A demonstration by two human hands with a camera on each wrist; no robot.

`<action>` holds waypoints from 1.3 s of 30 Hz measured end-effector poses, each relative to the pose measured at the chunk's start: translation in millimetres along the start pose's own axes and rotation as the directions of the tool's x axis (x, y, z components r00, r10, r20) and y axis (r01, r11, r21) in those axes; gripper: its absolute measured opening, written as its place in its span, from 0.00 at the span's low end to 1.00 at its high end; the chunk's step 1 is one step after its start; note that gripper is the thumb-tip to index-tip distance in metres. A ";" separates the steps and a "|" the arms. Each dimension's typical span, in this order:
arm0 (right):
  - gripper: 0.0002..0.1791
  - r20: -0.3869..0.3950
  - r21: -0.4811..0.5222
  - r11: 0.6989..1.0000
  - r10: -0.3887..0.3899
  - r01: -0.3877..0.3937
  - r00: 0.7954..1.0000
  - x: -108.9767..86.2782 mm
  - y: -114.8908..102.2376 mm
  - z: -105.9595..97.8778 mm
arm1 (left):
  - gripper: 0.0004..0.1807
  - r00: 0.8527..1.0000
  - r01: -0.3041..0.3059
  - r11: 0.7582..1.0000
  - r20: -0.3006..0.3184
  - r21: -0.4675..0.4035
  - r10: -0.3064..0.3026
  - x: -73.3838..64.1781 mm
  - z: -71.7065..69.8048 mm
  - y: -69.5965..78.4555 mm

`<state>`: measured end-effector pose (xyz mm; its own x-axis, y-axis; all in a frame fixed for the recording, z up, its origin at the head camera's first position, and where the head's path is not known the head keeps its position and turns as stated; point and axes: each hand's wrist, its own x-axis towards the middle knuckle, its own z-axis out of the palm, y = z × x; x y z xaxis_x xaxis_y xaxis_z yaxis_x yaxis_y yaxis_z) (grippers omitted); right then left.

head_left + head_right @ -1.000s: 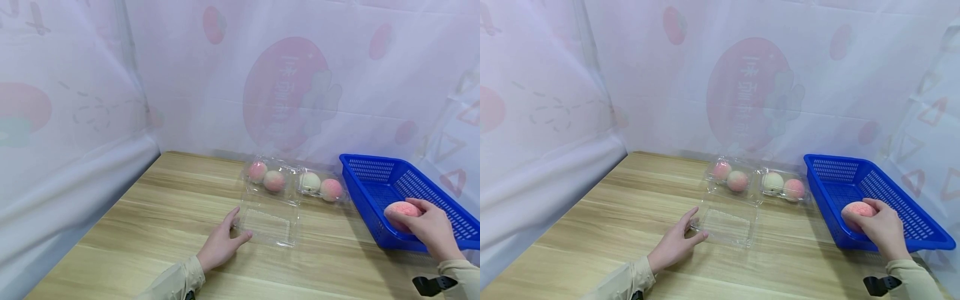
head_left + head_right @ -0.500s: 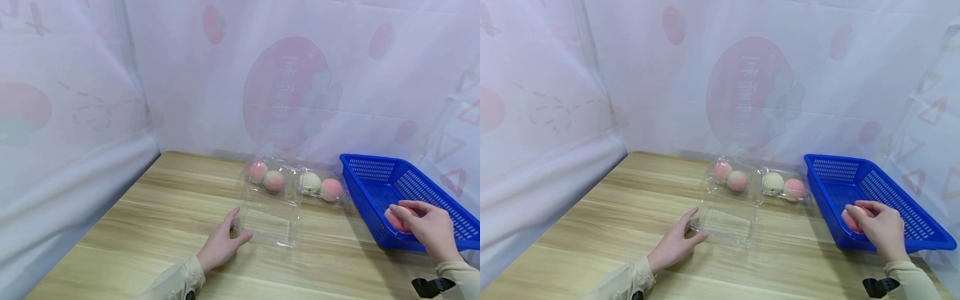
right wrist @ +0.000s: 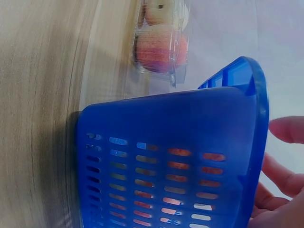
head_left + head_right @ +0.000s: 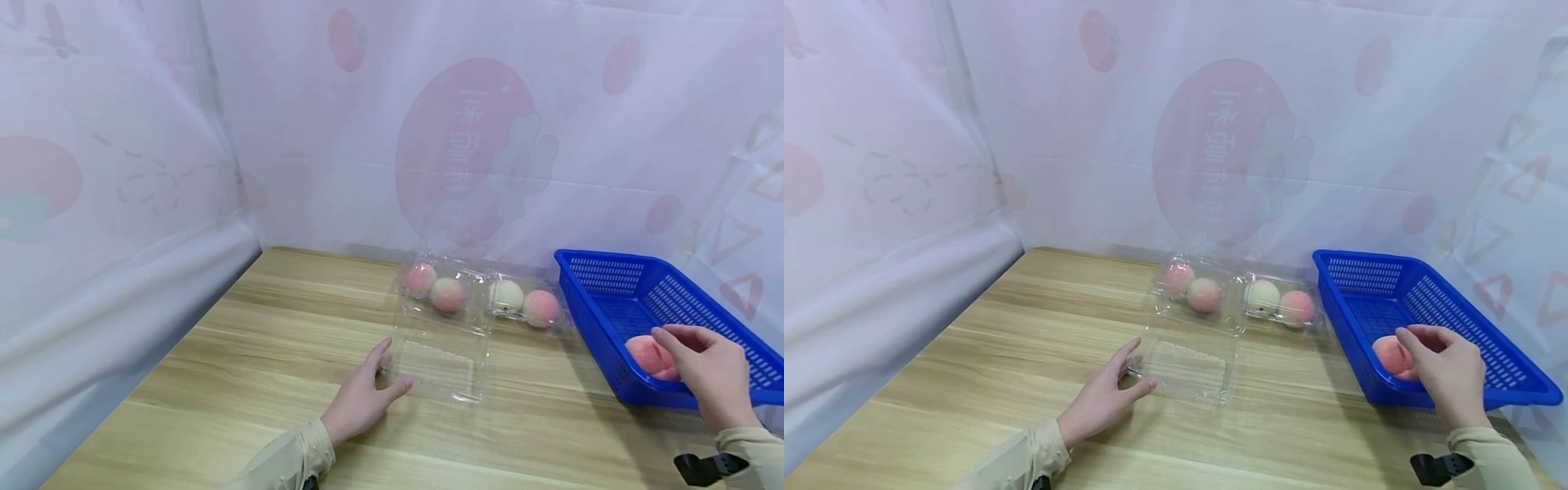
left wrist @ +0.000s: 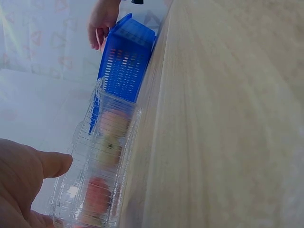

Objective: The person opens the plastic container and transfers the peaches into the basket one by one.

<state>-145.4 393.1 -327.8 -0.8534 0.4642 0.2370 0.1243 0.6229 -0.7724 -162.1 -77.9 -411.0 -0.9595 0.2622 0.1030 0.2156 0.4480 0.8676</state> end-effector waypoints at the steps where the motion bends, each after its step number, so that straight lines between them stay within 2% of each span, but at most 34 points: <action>1: 0.34 -0.009 0.005 1.000 0.001 -0.001 1.000 -0.3 -0.4 -0.3 | 0.45 1.000 -0.001 1.000 -0.001 0.000 0.001 -0.1 0.0 0.1; 6: 0.30 -0.042 0.005 1.000 0.008 -0.008 0.999 -3.3 -2.9 -1.4 | 0.45 1.000 0.000 1.000 -0.005 0.002 0.000 -0.3 0.1 -0.1; 11: 0.32 -0.039 -0.010 1.000 0.018 -0.019 0.999 -7.5 -7.1 -0.1 | 0.45 1.000 -0.002 1.000 -0.006 0.003 0.002 0.1 0.3 -0.7; 18: 0.27 -0.056 -0.017 0.999 -0.033 0.032 0.998 -18.5 -18.7 5.3 | 0.45 1.000 0.003 1.000 -0.001 0.001 -0.003 -0.1 0.1 -0.9; 24: 0.24 -0.004 0.034 0.998 -0.052 0.053 0.999 -31.7 -31.2 11.0 | 0.45 1.000 0.009 1.000 0.001 -0.002 -0.009 -0.2 -0.5 -0.3; 29: 0.21 0.048 0.137 0.990 -0.054 0.047 0.997 -41.3 -43.3 15.2 | 0.45 1.000 0.001 1.000 0.003 -0.004 -0.001 -0.3 -0.7 0.0; 34: 0.20 0.044 0.186 0.979 -0.093 0.083 0.995 -49.5 -55.9 26.4 | 0.45 1.000 -0.003 1.000 0.005 -0.008 0.003 -0.2 -0.6 -0.1; 39: 0.20 0.113 0.229 0.970 -0.105 0.077 0.988 -59.4 -66.1 39.4 | 0.45 1.000 -0.006 1.000 0.006 -0.007 0.006 -0.2 -0.6 -0.2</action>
<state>-122.8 299.6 -314.0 -0.9137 0.3216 0.2485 -0.0610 0.4961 -0.8661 -162.0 -78.6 -411.0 -0.9571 0.2699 0.1056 0.2203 0.4406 0.8703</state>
